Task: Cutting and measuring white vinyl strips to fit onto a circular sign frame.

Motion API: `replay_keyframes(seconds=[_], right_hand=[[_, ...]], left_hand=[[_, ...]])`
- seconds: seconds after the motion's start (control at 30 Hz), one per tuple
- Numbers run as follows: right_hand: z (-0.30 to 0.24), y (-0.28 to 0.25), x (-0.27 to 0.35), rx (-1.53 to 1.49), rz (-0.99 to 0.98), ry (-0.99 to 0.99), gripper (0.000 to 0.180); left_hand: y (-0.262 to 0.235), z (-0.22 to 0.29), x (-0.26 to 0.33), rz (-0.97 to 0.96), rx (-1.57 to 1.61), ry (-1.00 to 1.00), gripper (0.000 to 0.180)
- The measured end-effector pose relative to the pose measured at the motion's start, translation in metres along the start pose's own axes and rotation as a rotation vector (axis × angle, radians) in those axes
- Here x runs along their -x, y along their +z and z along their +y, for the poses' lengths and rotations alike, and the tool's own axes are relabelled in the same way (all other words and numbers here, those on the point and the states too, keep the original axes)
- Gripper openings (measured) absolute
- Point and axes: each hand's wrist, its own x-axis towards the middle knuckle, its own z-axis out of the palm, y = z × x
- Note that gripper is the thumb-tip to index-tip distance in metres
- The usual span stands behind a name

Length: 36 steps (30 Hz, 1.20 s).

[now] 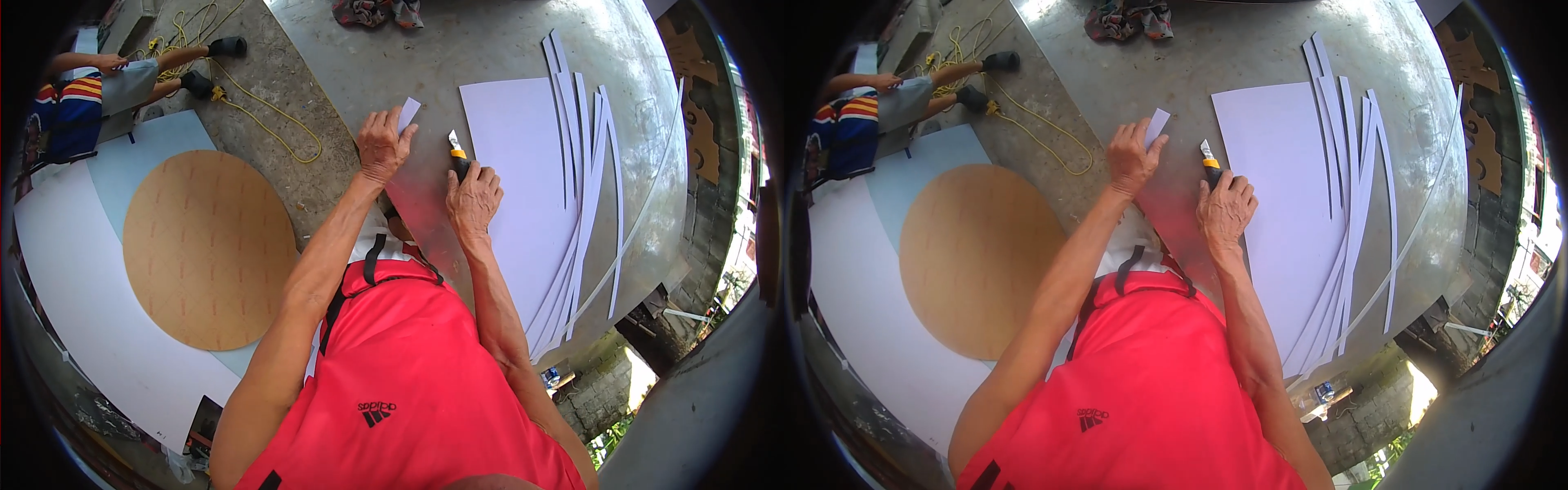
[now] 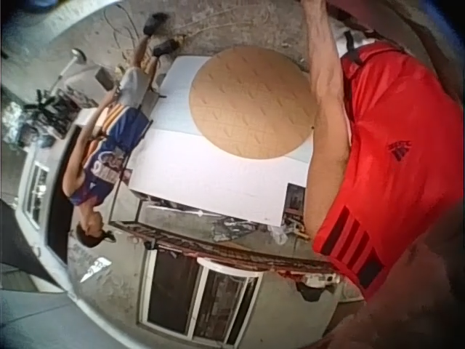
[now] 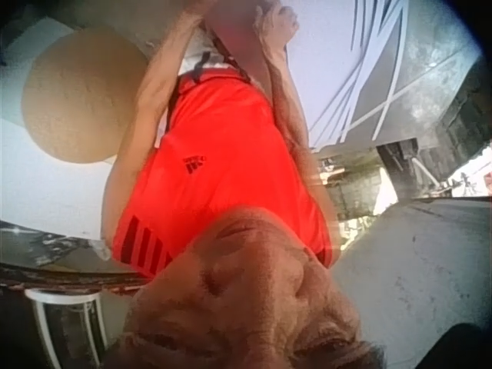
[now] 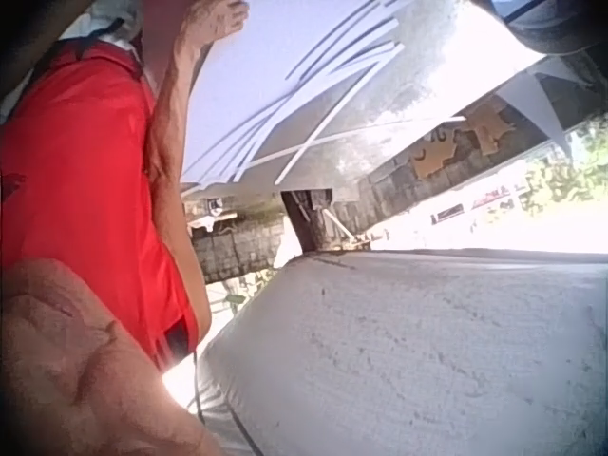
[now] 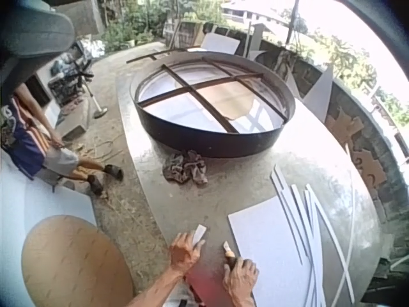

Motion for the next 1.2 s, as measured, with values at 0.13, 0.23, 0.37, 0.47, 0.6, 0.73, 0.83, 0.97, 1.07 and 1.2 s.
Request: replay_keyframes(seconds=[0.13, 0.23, 0.37, 0.47, 0.6, 0.73, 0.83, 0.97, 1.07, 1.2], right_hand=[[0.001, -0.004, -0.018, -0.548, 0.155, -0.062, 0.038], [-0.017, -0.037, -0.039, -1.375, -0.301, 0.252, 0.039], [-0.003, -0.037, -0.049, -1.6, -0.533, 0.155, 0.032], [0.003, -0.033, -0.042, -1.985, -0.706, 0.293, 0.027], [0.005, -0.046, -0.027, -2.059, -0.768, 0.281, 0.026], [0.003, -0.062, -0.02, -1.672, -0.613, 0.186, 0.024], [-0.003, -0.066, -0.015, -1.232, -0.422, 0.122, 0.022], [-0.017, -0.06, -0.006, -0.797, -0.051, -0.059, 0.027], [-0.021, -0.06, 0.0, -0.776, 0.037, -0.082, 0.024], [0.012, -0.056, 0.0, -0.658, 0.126, 0.089, 0.013]], left_hand=[[-0.024, 0.022, -0.004, -0.101, 0.295, -0.116, 0.042], [-0.052, 0.041, 0.001, -0.142, 0.432, -0.029, 0.04], [-0.077, 0.065, 0.012, -0.155, 0.507, -0.026, 0.038], [-0.089, 0.074, 0.015, -0.199, 0.626, -0.036, 0.04], [-0.092, 0.075, 0.028, -0.297, 0.792, -0.157, 0.041], [-0.097, 0.077, 0.035, -0.232, 0.646, -0.107, 0.043], [-0.101, 0.085, 0.037, -0.228, 0.503, -0.079, 0.042], [-0.099, 0.103, 0.044, -0.236, 0.233, -0.05, 0.037], [-0.096, 0.1, 0.045, -0.218, 0.152, -0.057, 0.039], [-0.11, 0.09, 0.035, -0.182, 0.251, -0.113, 0.037]])
